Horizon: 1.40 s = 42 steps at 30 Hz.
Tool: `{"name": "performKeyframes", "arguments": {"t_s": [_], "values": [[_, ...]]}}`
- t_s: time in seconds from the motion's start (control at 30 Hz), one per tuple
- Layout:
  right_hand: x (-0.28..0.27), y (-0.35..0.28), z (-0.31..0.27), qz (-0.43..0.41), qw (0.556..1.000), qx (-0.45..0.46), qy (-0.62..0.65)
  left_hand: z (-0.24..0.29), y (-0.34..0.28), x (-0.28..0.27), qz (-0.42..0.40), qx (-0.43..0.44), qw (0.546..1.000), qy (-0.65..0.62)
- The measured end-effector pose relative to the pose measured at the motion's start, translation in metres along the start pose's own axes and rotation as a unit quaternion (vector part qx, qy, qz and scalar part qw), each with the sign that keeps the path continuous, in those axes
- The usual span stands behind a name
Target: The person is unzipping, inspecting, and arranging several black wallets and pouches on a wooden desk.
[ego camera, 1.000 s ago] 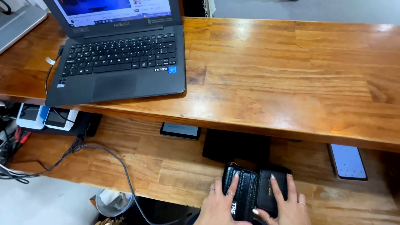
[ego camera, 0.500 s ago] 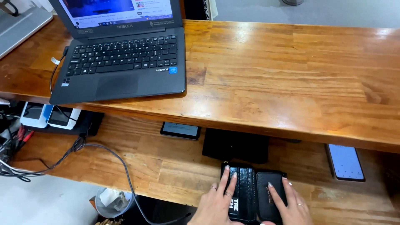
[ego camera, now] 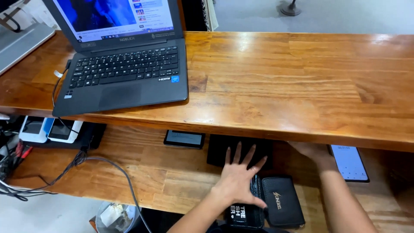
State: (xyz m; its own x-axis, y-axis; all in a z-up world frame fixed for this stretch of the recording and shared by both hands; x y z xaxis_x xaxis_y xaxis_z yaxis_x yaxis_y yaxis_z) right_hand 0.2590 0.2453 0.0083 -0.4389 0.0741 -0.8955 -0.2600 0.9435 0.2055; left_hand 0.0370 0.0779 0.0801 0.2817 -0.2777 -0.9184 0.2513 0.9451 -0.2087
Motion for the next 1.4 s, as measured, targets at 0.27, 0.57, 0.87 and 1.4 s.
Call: {"name": "performKeyframes", "arguments": {"t_s": [0.27,0.57,0.87,1.4], "values": [[0.022,-0.04,0.016,-0.195,0.976,0.017,-0.095,-0.021,-0.013,0.034,0.015,0.064,0.998,-0.017],[0.035,-0.081,0.001,-0.064,0.994,0.025,0.088,-0.032,-0.002,0.017,-0.058,0.088,0.994,-0.028],[0.002,-0.151,-0.007,0.056,0.997,0.035,0.045,-0.031,-0.04,0.014,0.091,0.08,0.989,-0.087],[0.078,-0.198,-0.01,0.051,0.984,-0.149,-0.085,-0.047,-0.055,0.11,0.356,0.127,0.855,0.355]]}}
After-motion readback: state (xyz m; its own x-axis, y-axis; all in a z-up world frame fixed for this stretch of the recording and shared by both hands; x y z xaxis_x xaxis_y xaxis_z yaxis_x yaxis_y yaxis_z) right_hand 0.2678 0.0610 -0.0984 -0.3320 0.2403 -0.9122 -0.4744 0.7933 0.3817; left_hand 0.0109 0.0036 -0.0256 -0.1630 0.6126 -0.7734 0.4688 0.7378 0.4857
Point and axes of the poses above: each hand's wrist, its own y-axis towards the middle knuckle, its own x-axis out of the palm, z = x × y, the point moved 3 cm from there along y, towards the middle knuckle, and after that the axes turned 14 degrees about z, right-handed, at the moved point
